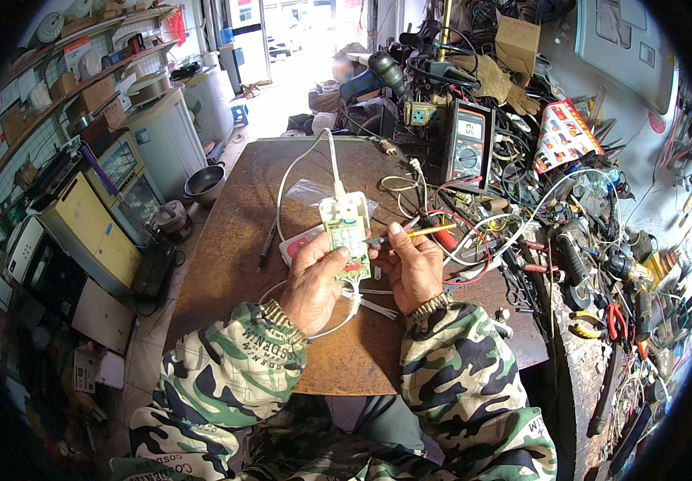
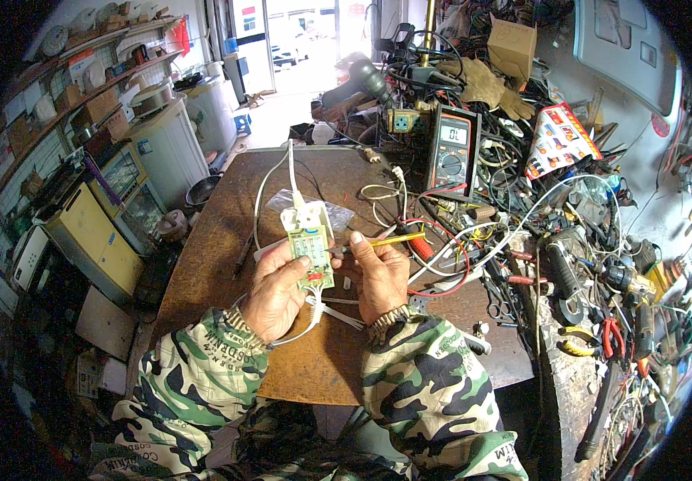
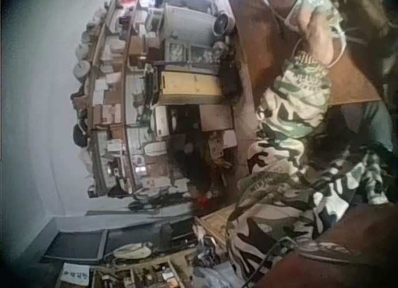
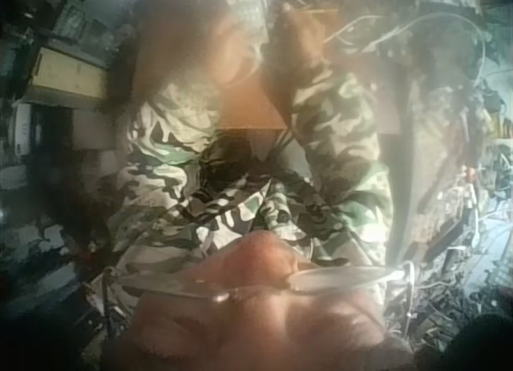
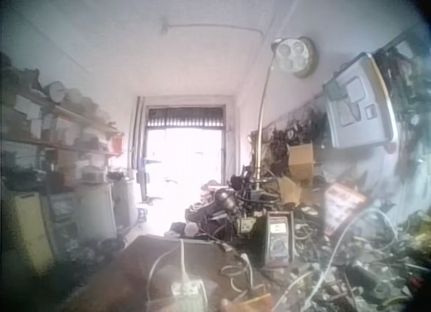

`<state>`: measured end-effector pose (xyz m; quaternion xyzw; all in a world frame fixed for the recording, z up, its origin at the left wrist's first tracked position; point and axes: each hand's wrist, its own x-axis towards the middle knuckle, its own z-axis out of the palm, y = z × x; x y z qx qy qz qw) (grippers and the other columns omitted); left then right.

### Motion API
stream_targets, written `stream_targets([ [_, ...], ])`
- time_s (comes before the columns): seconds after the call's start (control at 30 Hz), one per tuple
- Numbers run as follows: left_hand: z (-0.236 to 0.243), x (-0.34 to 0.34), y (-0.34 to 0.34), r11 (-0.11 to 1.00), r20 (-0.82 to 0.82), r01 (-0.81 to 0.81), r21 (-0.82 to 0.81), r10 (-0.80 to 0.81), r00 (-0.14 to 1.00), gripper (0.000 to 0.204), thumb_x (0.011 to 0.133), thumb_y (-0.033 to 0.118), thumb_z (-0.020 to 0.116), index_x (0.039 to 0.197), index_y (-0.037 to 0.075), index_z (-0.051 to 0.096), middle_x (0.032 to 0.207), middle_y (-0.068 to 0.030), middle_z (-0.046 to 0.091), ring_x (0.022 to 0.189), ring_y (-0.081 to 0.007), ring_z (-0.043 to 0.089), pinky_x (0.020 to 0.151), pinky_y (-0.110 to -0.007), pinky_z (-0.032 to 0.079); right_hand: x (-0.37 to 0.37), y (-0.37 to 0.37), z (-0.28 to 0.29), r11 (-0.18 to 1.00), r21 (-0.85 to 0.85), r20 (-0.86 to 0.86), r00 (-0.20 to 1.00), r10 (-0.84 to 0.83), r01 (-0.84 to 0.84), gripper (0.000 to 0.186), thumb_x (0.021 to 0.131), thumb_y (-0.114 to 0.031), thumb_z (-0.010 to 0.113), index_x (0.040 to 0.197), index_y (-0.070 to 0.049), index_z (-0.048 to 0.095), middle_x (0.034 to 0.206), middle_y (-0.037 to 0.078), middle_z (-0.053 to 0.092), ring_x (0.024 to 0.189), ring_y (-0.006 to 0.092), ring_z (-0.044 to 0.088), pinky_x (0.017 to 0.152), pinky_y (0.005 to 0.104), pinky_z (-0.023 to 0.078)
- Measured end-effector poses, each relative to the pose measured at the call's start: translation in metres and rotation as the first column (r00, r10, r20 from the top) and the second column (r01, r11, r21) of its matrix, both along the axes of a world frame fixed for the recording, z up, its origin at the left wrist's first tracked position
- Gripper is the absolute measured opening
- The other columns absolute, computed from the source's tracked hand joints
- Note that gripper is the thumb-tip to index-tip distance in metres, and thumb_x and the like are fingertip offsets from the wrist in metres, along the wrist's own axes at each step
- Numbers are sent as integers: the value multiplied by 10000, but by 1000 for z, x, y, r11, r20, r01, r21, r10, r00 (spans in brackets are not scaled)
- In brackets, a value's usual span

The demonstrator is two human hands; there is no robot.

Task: The person holds a small white electronic device with wires and uses a yellow-handled screwdriver to adjust components on its circuit board. The person rotates the device and continues to manipulate internal parts with the screwdriver throughout the clip.

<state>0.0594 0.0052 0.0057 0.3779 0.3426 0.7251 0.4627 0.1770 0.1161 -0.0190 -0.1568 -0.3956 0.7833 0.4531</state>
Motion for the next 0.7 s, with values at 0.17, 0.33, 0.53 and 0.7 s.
stream_targets([
  [0.17, 1, 1, -1, 1000, 13, 2, 1, -2, 1000, 356, 973, 83, 483, 1309, -35, 500, 1241, -135, 603, 1097, -251, 615, 975, -377, 483, 0, -3, 5, 1000, -16, 5, 1000, -4, 4, 187, 939, -191, 637, 825, -52, 588, 707, 56, 632, 670, 186, 670, 607, 296, 571],
  [0.33, -2, 0, 0, 1000, -14, 10, 27, -10, 1000, 357, 975, 92, 486, 1307, -38, 500, 1237, -137, 606, 1104, -257, 615, 986, -384, 476, 1, 0, 2, 1000, -21, 1, 1000, 18, -18, 188, 933, -198, 647, 831, -45, 603, 710, 52, 631, 670, 190, 669, 617, 301, 570],
  [0.53, -3, -1, 1, 1000, -17, 14, 20, -13, 1000, 361, 974, 99, 494, 1308, -38, 499, 1242, -141, 605, 1113, -258, 612, 993, -386, 473, 2, -1, 5, 999, -16, 2, 999, 44, -44, 185, 925, -204, 658, 849, -41, 617, 722, 56, 639, 685, 194, 670, 641, 312, 569],
  [0.7, -2, -1, 0, 1000, -18, 12, 12, -11, 1000, 361, 975, 99, 491, 1309, -36, 499, 1246, -143, 604, 1113, -256, 612, 992, -385, 474, 1, -6, 10, 998, -55, 1, 1000, 21, -21, 181, 898, -169, 694, 812, -23, 629, 695, 32, 609, 649, 184, 658, 601, 310, 550],
])
